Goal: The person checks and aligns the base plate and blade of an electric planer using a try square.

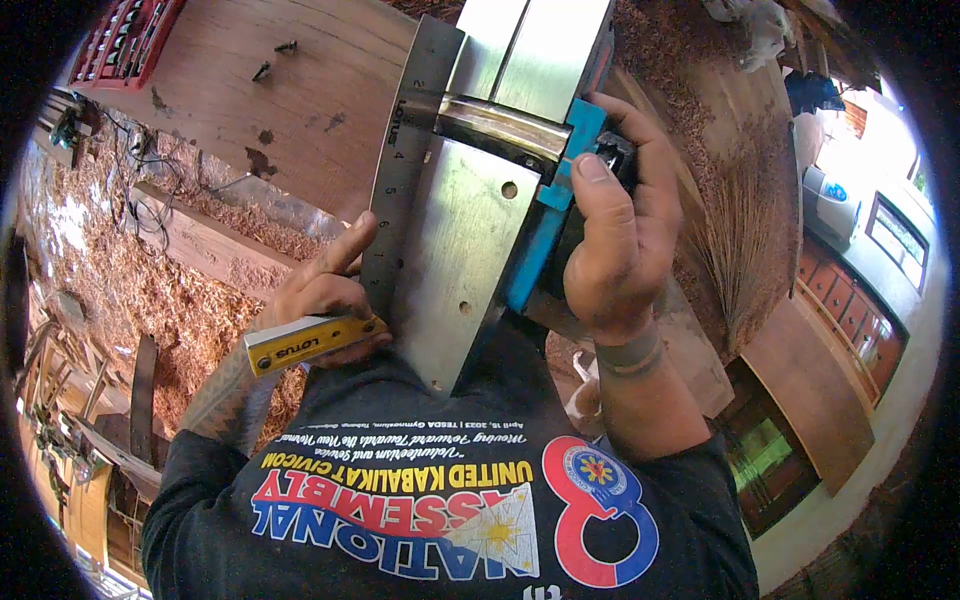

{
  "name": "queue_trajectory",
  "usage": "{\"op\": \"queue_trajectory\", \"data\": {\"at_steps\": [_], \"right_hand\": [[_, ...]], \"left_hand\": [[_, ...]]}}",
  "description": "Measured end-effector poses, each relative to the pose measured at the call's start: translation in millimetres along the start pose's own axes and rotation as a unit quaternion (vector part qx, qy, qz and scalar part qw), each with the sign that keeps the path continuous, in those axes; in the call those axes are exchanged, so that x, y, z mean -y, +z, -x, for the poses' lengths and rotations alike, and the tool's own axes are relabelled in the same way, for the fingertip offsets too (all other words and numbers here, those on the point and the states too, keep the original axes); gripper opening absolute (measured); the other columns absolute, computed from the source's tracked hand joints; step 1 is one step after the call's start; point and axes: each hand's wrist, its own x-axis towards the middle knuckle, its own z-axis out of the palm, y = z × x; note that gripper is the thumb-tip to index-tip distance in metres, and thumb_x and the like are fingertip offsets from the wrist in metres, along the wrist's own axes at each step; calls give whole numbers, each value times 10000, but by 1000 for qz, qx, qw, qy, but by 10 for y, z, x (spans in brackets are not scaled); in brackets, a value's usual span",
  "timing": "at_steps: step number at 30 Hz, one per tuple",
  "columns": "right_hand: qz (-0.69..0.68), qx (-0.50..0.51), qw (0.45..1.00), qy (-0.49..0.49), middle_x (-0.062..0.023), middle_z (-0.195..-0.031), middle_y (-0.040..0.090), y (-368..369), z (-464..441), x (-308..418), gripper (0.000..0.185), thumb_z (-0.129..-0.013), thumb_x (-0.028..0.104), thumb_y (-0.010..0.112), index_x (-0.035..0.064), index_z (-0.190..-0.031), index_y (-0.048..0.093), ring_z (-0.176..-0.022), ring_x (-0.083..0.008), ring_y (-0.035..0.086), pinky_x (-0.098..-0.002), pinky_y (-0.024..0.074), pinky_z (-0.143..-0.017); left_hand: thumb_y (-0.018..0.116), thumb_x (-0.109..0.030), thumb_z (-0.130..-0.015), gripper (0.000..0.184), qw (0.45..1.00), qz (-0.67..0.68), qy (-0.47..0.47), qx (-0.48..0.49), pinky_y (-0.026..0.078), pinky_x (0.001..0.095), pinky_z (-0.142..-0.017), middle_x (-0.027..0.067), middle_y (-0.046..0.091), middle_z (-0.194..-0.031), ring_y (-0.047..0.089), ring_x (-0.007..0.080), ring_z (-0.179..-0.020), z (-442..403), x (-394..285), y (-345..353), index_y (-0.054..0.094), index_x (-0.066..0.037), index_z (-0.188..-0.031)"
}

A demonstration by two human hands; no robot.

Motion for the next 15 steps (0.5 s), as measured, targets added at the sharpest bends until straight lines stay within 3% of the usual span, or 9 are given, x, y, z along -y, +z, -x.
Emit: {"op": "queue_trajectory", "data": {"at_steps": [9,15], "right_hand": [[-84,10,995,42,-206,-1333,651,8,13,-19,558,-919,174,485,-126,-1384,559,-1218,-240,620,-356,429,-1121],[-52,-4,998,26,-206,-1327,655,13,3,-9,560,-907,174,497,-126,-1376,565,-1203,-238,630,-353,433,-1117]], "left_hand": [[882,-141,-828,359,1000,-28,-7,-1,607,358,-989,347,461,-1573,718,356,-1196,-3,-48,-18,611,-68,-1051],[889,-111,-803,372,1000,-17,-12,-1,601,353,-991,341,445,-1589,692,369,-1252,-18,-70,-25,614,-68,-1050]]}}
